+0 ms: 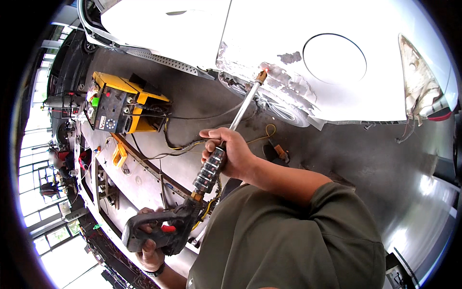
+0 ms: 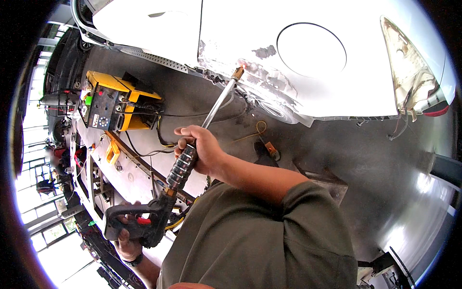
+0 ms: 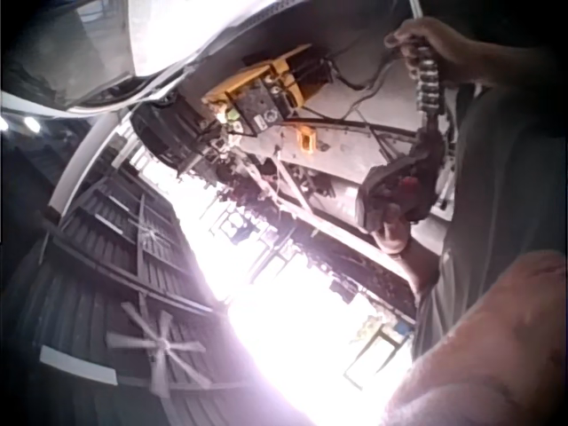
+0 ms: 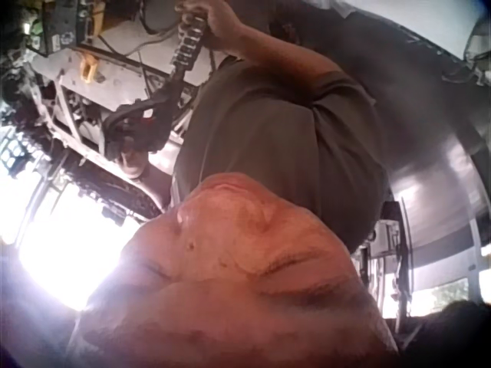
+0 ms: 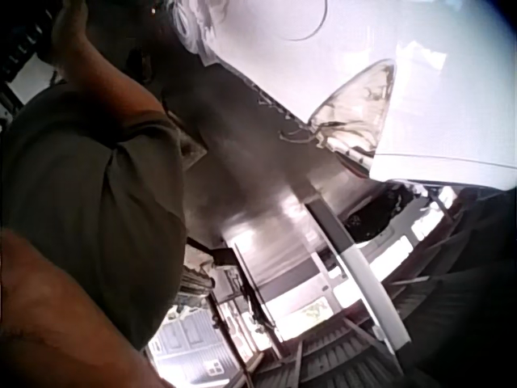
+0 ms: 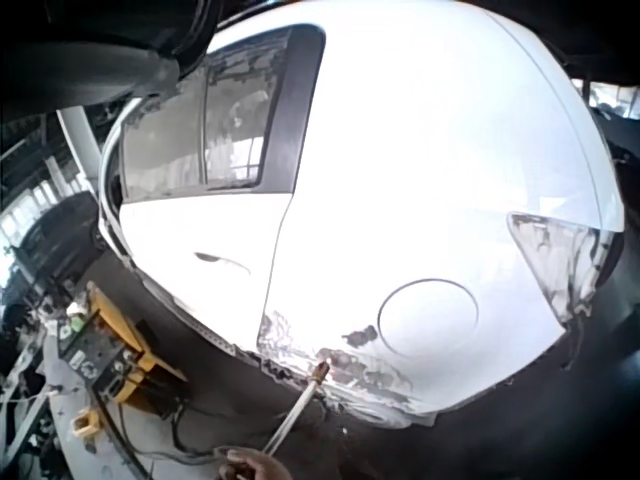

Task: The person uses a slide hammer welder to pull out a dent on the rear panel of a white car, and then applies liquid from a spray bottle to the repaired surface.

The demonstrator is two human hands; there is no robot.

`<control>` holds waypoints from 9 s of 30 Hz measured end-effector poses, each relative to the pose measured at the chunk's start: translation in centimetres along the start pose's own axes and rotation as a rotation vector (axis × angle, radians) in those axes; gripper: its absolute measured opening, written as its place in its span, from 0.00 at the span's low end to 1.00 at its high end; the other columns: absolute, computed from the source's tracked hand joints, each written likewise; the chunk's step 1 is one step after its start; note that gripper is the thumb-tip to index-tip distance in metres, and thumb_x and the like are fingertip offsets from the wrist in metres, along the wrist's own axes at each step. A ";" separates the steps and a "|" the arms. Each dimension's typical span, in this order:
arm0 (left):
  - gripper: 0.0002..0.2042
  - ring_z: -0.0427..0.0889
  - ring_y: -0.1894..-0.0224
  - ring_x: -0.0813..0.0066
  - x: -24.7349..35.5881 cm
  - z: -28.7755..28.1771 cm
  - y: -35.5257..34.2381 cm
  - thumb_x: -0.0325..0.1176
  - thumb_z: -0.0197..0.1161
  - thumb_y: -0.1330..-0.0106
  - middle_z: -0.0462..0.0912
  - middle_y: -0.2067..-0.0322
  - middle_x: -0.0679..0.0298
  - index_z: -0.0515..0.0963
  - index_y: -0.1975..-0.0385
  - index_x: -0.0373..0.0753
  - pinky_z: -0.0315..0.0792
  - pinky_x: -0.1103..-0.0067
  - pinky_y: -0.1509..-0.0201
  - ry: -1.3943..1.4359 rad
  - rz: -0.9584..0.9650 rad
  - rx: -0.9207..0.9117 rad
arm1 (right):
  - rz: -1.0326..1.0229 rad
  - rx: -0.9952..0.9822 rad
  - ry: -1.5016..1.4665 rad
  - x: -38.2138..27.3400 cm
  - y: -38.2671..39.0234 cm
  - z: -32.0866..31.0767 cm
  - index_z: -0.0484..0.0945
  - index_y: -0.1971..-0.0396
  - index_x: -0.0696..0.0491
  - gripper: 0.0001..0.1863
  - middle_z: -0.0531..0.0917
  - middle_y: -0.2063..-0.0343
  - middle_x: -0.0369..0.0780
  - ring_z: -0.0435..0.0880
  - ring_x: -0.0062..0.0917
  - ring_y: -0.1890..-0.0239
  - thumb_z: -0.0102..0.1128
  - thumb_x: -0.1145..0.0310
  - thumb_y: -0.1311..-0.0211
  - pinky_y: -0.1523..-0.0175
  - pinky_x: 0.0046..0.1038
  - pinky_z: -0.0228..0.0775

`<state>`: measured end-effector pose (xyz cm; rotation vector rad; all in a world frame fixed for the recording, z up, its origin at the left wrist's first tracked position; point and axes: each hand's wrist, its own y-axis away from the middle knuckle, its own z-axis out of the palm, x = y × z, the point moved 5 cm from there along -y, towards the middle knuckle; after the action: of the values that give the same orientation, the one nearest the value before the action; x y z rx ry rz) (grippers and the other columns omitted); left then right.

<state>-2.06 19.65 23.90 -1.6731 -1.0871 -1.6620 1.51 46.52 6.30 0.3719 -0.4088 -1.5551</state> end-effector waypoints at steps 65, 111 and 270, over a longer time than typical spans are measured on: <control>0.35 0.72 0.35 0.45 7.3 -4.9 0.9 0.45 0.69 0.39 0.74 0.42 0.46 0.67 0.36 0.30 0.65 0.56 0.30 -0.268 0.122 0.001 | 0.057 -0.062 -0.222 6.2 2.2 3.4 0.75 0.64 0.53 0.08 0.72 0.83 0.31 0.75 0.25 0.76 0.58 0.65 0.39 0.59 0.33 0.72; 0.29 0.78 0.42 0.53 4.8 -2.4 1.5 0.48 0.74 0.44 0.75 0.46 0.50 0.75 0.48 0.35 0.68 0.54 0.33 -0.187 0.040 0.028 | 0.014 -0.021 -0.070 4.1 0.3 2.4 0.74 0.63 0.54 0.10 0.72 0.82 0.33 0.75 0.26 0.74 0.58 0.65 0.39 0.59 0.33 0.70; 0.24 0.80 0.65 0.67 -15.6 -1.8 1.7 0.41 0.62 0.37 0.74 0.65 0.58 0.56 0.50 0.39 0.79 0.71 0.59 -0.305 -0.679 0.521 | 0.048 0.153 0.084 0.6 0.2 -5.4 0.75 0.64 0.56 0.14 0.77 0.78 0.38 0.79 0.32 0.73 0.53 0.59 0.29 0.63 0.34 0.75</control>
<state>-0.27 14.63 9.00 -1.2982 -2.2018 -1.3004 4.24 45.78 1.65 0.5401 -0.4693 -1.4602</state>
